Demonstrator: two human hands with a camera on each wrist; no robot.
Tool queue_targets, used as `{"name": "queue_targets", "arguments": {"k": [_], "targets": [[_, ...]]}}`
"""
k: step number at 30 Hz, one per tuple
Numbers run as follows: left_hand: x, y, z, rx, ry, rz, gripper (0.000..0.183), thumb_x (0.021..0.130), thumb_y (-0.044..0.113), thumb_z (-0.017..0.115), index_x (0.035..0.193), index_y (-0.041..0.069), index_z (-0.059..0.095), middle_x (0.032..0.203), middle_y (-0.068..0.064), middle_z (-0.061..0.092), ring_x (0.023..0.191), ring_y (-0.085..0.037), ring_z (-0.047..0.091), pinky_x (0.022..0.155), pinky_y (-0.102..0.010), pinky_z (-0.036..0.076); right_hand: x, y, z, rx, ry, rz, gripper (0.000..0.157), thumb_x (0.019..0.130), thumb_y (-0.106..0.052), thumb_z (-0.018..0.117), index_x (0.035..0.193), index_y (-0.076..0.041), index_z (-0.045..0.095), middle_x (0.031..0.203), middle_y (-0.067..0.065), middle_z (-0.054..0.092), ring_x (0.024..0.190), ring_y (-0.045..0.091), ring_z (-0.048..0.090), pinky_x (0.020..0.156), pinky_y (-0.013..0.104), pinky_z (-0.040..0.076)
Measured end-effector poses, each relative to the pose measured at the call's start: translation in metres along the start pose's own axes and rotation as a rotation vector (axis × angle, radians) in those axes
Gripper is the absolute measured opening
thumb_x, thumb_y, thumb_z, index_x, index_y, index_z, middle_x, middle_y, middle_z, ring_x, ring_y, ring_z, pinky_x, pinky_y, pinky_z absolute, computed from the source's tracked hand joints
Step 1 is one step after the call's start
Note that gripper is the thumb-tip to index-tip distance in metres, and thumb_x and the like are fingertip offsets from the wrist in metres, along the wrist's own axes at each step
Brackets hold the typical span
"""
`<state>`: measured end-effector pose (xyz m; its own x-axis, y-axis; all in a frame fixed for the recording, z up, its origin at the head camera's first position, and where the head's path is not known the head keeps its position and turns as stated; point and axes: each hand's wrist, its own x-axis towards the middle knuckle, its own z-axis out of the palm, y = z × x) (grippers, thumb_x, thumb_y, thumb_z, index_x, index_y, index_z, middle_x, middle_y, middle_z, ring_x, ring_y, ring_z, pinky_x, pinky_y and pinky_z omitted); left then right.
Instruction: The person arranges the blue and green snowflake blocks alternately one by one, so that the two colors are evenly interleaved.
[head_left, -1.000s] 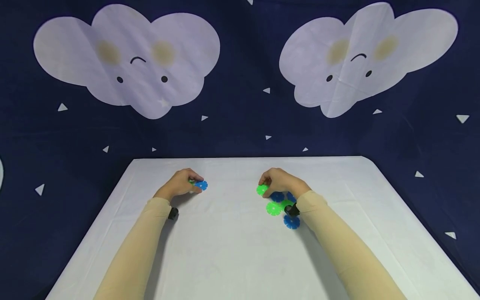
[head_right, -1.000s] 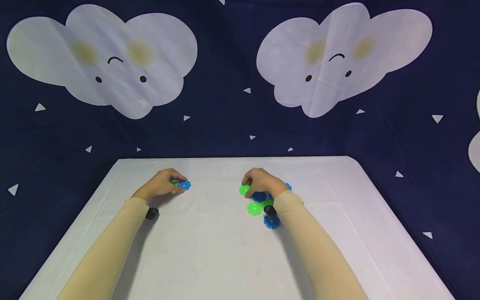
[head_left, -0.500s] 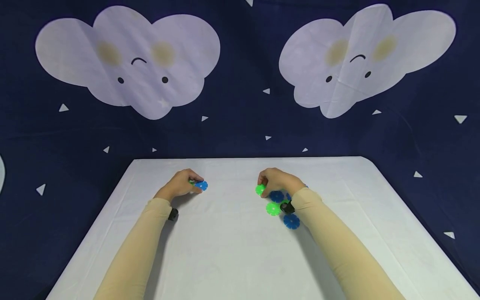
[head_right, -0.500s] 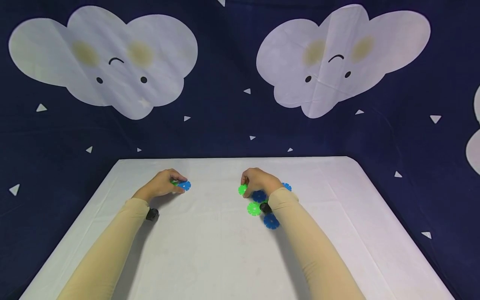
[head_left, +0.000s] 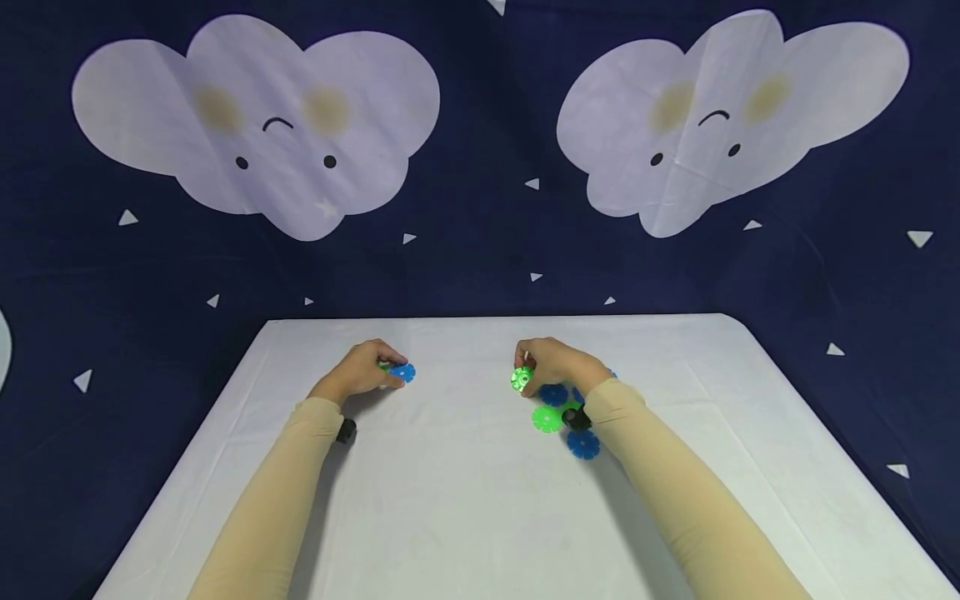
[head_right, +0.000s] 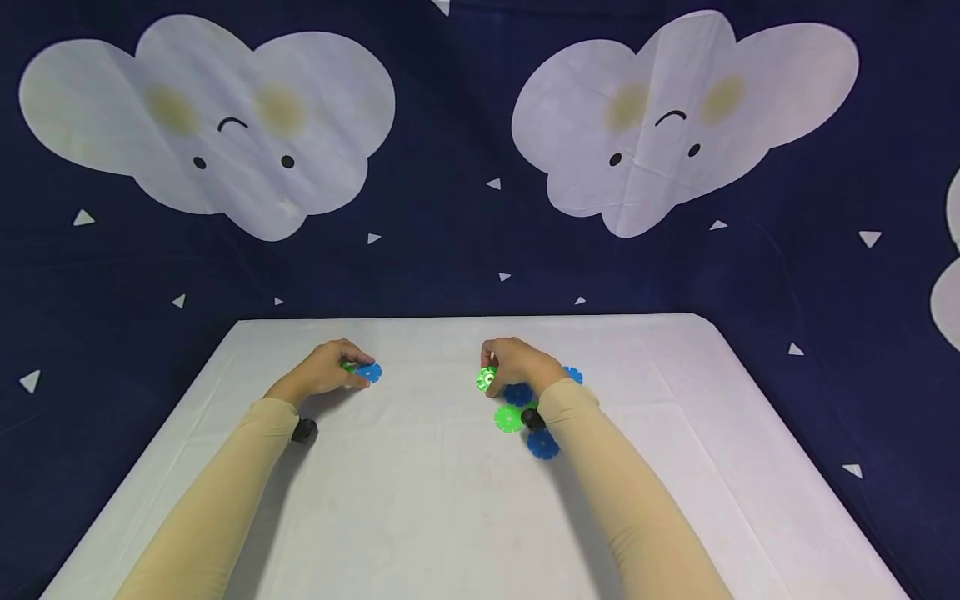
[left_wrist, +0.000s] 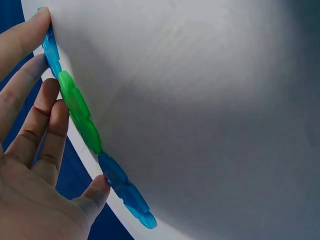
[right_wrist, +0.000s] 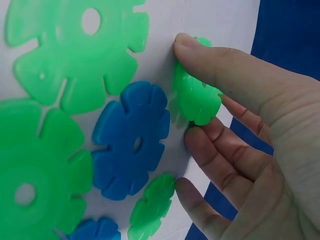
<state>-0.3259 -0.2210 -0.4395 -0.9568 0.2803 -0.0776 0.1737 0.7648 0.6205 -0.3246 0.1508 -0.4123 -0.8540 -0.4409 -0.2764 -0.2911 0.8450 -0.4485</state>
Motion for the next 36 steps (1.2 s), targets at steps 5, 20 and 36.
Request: {"name": "queue_targets", "arguments": {"k": [5, 20, 36], "targets": [[0.0008, -0.0014, 0.0015, 0.003, 0.006, 0.002, 0.043, 0.087, 0.017, 0.090, 0.127, 0.004, 0.078, 0.135, -0.019, 0.068, 0.128, -0.038, 0.062, 0.116, -0.055, 0.049, 0.0009, 0.0015, 0.0006, -0.004, -0.001, -0.013, 0.040, 0.084, -0.018, 0.092, 0.113, -0.016, 0.065, 0.108, 0.005, 0.065, 0.096, 0.022, 0.057, 0.091, 0.040, 0.051], [0.0015, 0.0000, 0.0035, 0.005, 0.009, 0.005, 0.043, 0.088, 0.018, 0.089, 0.127, 0.005, 0.078, 0.136, -0.019, 0.068, 0.128, -0.038, 0.062, 0.116, -0.056, 0.049, -0.0019, 0.0053, -0.0028, 0.014, -0.006, -0.012, 0.038, 0.085, -0.023, 0.091, 0.116, -0.021, 0.068, 0.115, 0.007, 0.070, 0.100, 0.023, 0.061, 0.091, 0.041, 0.053], [0.0010, -0.0031, 0.0033, -0.007, 0.017, 0.004, 0.043, 0.087, 0.017, 0.090, 0.126, 0.004, 0.079, 0.135, -0.020, 0.068, 0.128, -0.039, 0.062, 0.117, -0.056, 0.048, -0.0009, 0.0031, -0.0057, -0.029, -0.027, -0.030, 0.049, 0.086, -0.025, 0.092, 0.130, -0.011, 0.076, 0.126, 0.008, 0.075, 0.116, 0.024, 0.068, 0.107, 0.046, 0.057]]}}
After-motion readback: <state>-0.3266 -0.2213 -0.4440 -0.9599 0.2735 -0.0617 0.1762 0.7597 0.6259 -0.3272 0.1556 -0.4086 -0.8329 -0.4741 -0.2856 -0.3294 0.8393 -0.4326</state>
